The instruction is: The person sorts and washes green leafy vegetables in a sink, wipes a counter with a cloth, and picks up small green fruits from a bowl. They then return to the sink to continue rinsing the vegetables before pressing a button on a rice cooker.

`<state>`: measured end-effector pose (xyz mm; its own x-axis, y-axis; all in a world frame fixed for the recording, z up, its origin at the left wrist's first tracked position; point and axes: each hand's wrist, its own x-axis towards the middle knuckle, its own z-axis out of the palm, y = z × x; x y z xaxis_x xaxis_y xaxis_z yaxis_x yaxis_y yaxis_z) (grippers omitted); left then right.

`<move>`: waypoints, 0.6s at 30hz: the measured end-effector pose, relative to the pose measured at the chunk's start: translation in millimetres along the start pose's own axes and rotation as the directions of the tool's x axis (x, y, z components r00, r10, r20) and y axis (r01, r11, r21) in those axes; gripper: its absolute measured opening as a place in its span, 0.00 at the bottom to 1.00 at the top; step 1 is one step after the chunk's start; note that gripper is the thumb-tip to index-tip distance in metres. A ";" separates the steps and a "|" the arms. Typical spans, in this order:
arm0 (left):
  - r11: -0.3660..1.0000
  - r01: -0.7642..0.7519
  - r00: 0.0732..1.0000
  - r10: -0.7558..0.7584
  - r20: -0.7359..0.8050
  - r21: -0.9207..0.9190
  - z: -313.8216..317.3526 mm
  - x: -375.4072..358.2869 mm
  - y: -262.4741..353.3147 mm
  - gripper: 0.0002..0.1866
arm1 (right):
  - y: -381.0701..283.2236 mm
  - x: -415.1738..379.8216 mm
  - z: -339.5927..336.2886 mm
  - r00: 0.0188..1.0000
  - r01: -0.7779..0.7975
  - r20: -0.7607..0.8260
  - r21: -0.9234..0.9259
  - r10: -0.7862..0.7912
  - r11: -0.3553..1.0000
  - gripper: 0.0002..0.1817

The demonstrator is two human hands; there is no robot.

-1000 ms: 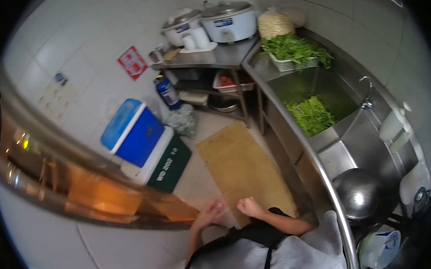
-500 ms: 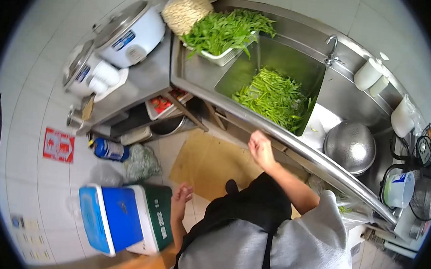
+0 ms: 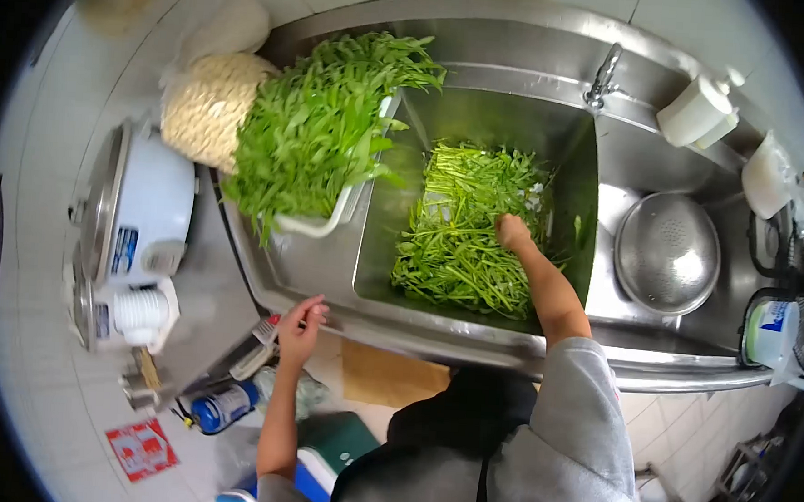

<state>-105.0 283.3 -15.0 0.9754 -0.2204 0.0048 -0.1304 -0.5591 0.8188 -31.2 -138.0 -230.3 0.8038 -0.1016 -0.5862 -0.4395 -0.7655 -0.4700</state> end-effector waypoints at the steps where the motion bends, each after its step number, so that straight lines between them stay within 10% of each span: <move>1: 0.999 0.049 0.998 -0.049 0.047 0.014 7.0 11.6 -1.1 0.11 | -1.1 10.3 4.1 0.998 -0.039 -0.054 0.023 0.040 0.999 0.11; 4: 0.993 0.083 0.996 -0.081 -0.035 0.078 31.8 28.9 -17.1 0.09 | -17.6 52.8 2.5 0.978 -0.144 -0.148 0.044 0.149 0.989 0.12; 7: 0.963 0.183 0.958 -0.129 -0.255 0.197 43.3 25.6 -13.0 0.06 | -13.2 117.7 24.6 0.835 0.134 -0.505 -0.200 -0.219 0.971 0.08; 10: 0.952 0.145 0.959 -0.068 -0.276 0.270 44.9 24.4 -20.5 0.07 | -38.4 154.2 26.7 0.797 0.257 -0.515 -0.183 -0.316 0.949 0.07; 12: 0.934 0.034 0.982 0.036 -0.186 0.356 39.7 27.0 -14.9 0.08 | -51.3 168.1 33.4 0.869 0.226 -0.432 -0.088 -0.242 0.970 0.12; 18: 0.916 0.046 0.989 0.014 -0.148 0.399 37.0 36.6 -7.4 0.12 | -38.2 226.3 63.4 0.692 -0.018 -0.623 -0.519 -0.364 0.854 0.18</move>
<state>-74.9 249.8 -42.2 0.9890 -0.1077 0.1012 -0.1450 -0.8410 0.5213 142.0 -91.5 -386.8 0.9663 -0.1872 0.1766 -0.1814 -0.9822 -0.0484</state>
